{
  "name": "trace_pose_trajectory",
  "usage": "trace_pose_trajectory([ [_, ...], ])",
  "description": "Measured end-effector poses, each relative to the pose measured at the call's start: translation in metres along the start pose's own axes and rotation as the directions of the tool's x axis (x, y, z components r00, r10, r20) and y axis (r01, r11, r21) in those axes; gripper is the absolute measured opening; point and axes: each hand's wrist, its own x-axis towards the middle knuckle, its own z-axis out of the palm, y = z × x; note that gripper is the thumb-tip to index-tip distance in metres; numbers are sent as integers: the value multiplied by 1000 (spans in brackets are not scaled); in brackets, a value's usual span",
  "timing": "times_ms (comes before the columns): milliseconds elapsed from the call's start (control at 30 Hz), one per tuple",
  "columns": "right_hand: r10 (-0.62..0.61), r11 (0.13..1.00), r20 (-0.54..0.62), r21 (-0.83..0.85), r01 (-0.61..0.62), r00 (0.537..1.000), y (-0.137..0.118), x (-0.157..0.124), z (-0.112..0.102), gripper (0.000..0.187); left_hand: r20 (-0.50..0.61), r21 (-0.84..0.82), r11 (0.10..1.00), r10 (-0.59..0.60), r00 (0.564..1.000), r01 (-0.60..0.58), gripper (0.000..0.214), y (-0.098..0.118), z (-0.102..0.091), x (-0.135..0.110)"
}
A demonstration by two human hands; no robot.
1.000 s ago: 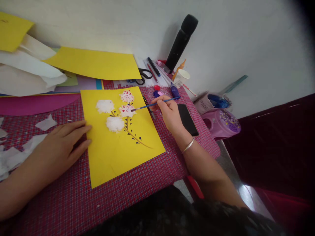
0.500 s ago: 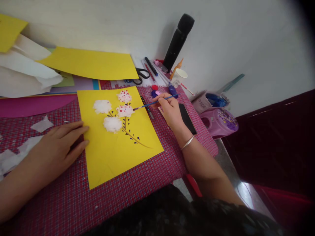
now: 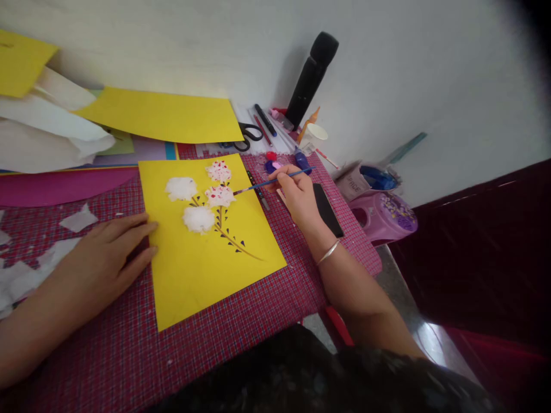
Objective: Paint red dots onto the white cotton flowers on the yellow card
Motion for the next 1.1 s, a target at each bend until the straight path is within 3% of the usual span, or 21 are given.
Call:
trace_pose_trajectory([
  [233,5,1000,90,18,-7,996,1,-4,7,16,-9,5,1000,26,1000,-26,58,0,0,0],
  [467,-18,999,78,42,15,997,-1,-5,5,18,-6,0,1000,0,1000,0,59,2,0,0],
  [667,-24,998,202,54,13,979,8,-6,14,20,-19,0,1000,12,1000,-12,58,3,-1,3],
  [933,-17,997,69,81,11,997,9,-3,7,21,-24,10,1000,2,1000,-1,58,5,-2,3],
  [1100,-24,998,207,64,11,978,13,-7,19,27,-6,-4,1000,-8,1000,8,59,3,1,1],
])
